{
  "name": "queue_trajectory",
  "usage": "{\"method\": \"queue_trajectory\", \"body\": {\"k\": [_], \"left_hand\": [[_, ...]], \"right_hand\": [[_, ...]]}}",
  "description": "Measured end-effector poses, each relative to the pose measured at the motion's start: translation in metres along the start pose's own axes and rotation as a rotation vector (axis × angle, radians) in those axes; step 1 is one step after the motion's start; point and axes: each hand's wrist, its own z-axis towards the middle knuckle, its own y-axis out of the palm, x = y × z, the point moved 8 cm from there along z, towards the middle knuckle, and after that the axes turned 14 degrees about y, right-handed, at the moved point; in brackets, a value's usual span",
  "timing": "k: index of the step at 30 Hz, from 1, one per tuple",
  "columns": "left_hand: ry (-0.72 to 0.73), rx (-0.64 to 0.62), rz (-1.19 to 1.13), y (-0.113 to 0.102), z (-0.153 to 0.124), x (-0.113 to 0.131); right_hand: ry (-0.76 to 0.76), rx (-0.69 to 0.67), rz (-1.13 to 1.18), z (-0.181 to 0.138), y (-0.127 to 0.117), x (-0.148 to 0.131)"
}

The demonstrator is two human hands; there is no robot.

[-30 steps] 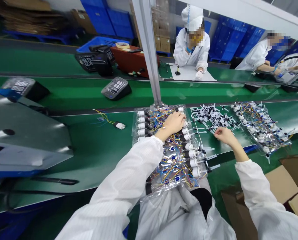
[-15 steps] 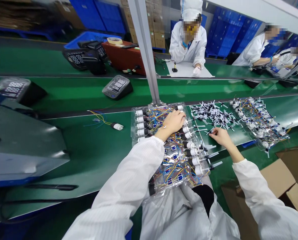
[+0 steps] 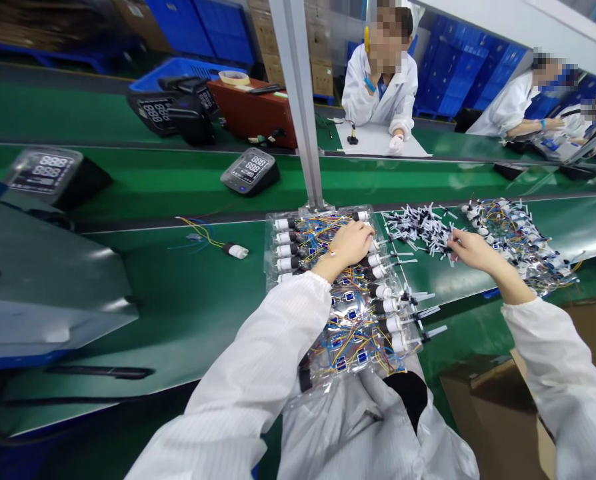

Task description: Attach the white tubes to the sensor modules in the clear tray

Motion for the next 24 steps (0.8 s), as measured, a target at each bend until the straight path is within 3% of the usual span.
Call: {"method": "queue_trajectory", "body": {"k": [4,9,11,14,18,21,24], "left_hand": [[0.019,-0.002,-0.019,0.002,0.001,-0.004],[0.038,0.011,-0.065,0.004,0.003,-0.011],[0.033,0.027,-0.082,0.003,0.004,-0.013],[0.023,0.047,-0.105,0.001,0.005,-0.016],[0.03,0.075,-0.116,0.001,0.004,-0.019],[0.029,0.097,-0.11,0.001,0.003,-0.019],[-0.018,0.113,-0.119,-0.001,0.002,-0.021]], "right_hand": [[0.085,-0.153,0.055,0.01,0.004,0.001],[0.22,-0.299,0.565,0.011,0.011,-0.002],[0.191,-0.294,0.633,0.013,0.005,-0.015],[0.067,-0.16,0.577,0.023,-0.018,-0.05],[-0.131,-0.016,0.515,0.043,-0.039,-0.121],[-0.278,-0.025,0.503,0.06,-0.016,-0.172],[-0.311,-0.053,0.526,0.075,0.029,-0.19]]}}
